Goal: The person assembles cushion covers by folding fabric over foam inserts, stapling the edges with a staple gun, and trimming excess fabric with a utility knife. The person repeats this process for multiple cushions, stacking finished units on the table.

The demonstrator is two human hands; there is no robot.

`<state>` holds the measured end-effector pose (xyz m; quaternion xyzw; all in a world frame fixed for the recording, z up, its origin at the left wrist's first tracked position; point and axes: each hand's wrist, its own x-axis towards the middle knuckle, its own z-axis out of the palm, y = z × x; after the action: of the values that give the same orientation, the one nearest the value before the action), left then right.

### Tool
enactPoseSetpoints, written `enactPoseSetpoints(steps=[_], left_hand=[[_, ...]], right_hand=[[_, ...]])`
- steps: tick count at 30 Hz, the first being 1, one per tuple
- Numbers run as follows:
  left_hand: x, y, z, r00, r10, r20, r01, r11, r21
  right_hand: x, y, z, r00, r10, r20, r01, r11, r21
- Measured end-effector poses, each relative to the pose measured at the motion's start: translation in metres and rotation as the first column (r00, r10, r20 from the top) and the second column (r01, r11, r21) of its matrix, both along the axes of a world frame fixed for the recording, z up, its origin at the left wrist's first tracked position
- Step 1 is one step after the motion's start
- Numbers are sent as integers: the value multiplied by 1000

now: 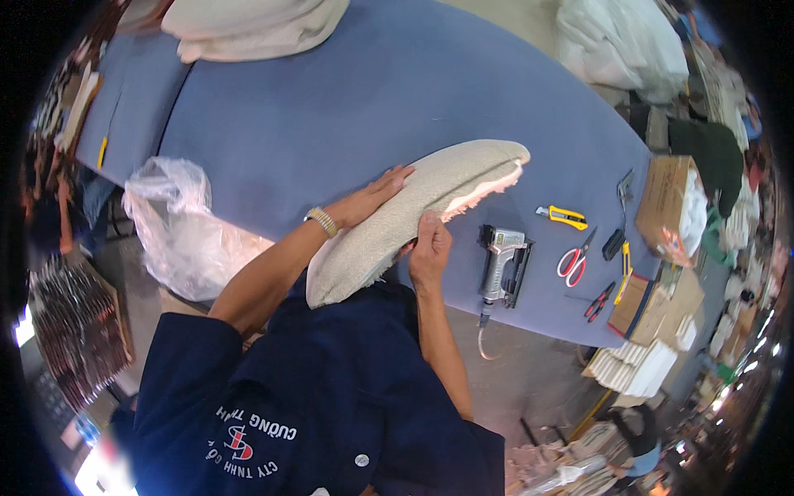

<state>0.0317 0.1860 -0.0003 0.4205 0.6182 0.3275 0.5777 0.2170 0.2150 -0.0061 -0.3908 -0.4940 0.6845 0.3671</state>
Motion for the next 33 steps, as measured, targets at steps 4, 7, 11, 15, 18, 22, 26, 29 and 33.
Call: enactPoseSetpoints(steps=[4,7,11,15,18,22,26,29,33], left_hand=[[-4,-3,12,993,-29,116,17,995,99],[4,-8,40,998,-56,-16,58,985,161],[27,-16,55,925,-38,-378,96,986,134],[56,-19,58,881,28,-473,15,996,87],[56,-25,55,878,3,-478,44,995,88],[58,-28,40,827,-7,-562,58,996,74],[61,-20,41,844,-18,-537,75,994,85],[59,-19,51,855,-43,-517,85,995,58],[53,-15,60,852,-109,-512,129,992,3]], right_hand=[[-18,4,-7,995,-13,-98,3,995,-104],[-24,7,9,986,-55,-158,32,989,-147],[-7,4,-14,975,-119,-187,69,964,-255],[22,2,-38,987,-66,147,62,998,30],[57,9,-33,986,131,101,-124,989,-74],[100,31,-29,879,15,477,-159,952,263],[212,82,-92,517,-364,775,-348,738,579],[269,98,-168,357,-643,678,-565,429,705],[250,92,-174,336,-569,751,-373,652,660]])
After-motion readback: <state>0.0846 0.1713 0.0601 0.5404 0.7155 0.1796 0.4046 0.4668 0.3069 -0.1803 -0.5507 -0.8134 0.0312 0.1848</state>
